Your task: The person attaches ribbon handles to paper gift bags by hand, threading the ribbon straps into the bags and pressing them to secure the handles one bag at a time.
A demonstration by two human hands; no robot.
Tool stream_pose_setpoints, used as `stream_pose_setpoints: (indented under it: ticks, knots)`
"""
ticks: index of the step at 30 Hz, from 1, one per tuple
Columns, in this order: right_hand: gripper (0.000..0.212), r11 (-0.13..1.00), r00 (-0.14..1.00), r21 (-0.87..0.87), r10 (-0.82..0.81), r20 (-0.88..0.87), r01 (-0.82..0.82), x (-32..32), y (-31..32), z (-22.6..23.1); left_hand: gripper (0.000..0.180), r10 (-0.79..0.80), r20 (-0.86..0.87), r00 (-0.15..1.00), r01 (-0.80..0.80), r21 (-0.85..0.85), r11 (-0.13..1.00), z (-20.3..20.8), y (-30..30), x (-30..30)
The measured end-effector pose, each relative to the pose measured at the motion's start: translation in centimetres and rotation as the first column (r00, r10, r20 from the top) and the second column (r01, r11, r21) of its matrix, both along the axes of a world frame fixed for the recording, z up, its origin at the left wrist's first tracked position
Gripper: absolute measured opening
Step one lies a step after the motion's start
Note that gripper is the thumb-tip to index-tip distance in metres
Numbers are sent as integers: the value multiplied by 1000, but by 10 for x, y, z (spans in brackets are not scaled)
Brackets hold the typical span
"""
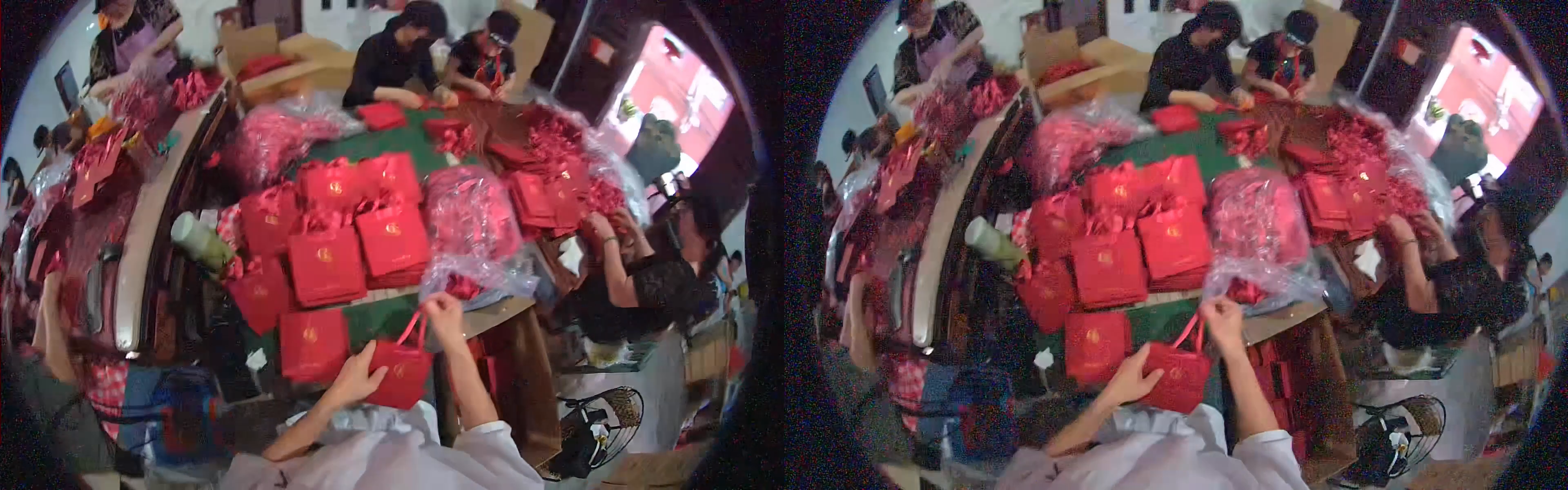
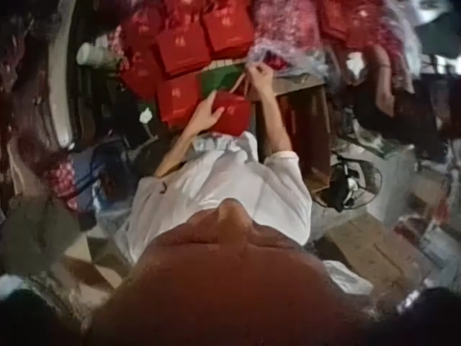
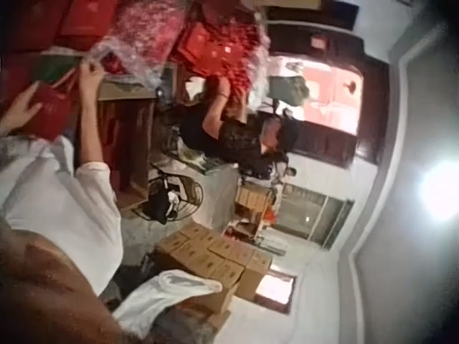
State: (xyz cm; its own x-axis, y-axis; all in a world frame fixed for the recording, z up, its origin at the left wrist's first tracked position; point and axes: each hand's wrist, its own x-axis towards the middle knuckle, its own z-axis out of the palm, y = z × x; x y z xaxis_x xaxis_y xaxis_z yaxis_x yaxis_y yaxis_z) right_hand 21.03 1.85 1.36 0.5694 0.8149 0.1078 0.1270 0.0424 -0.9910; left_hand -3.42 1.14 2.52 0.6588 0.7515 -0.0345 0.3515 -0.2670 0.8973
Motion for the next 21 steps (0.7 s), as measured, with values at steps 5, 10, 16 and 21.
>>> stream_pose_setpoints:
  ticks: [5, 10, 16, 21]
  knots:
    - [14, 996, 993, -22, 87, 79, -86, -18, -6, -23, 48, -21, 164, 986, 20, 5, 1000, -1, -9, -28]
    - [28, 987, 984, 42, 158, -77, -155, -31, -22, -2, 67, 186, 322, 928, -102, -259, 960, -40, -11, -46]
    - [31, 897, 892, -68, 422, -162, -437, -48, -56, 2, 71, 421, 380, 824, -228, -458, 859, -2, -5, -49]
    - [25, 906, 905, 3, 423, 52, -424, -95, -65, 37, 59, 403, 461, 791, -277, -317, 907, -4, -16, -53]
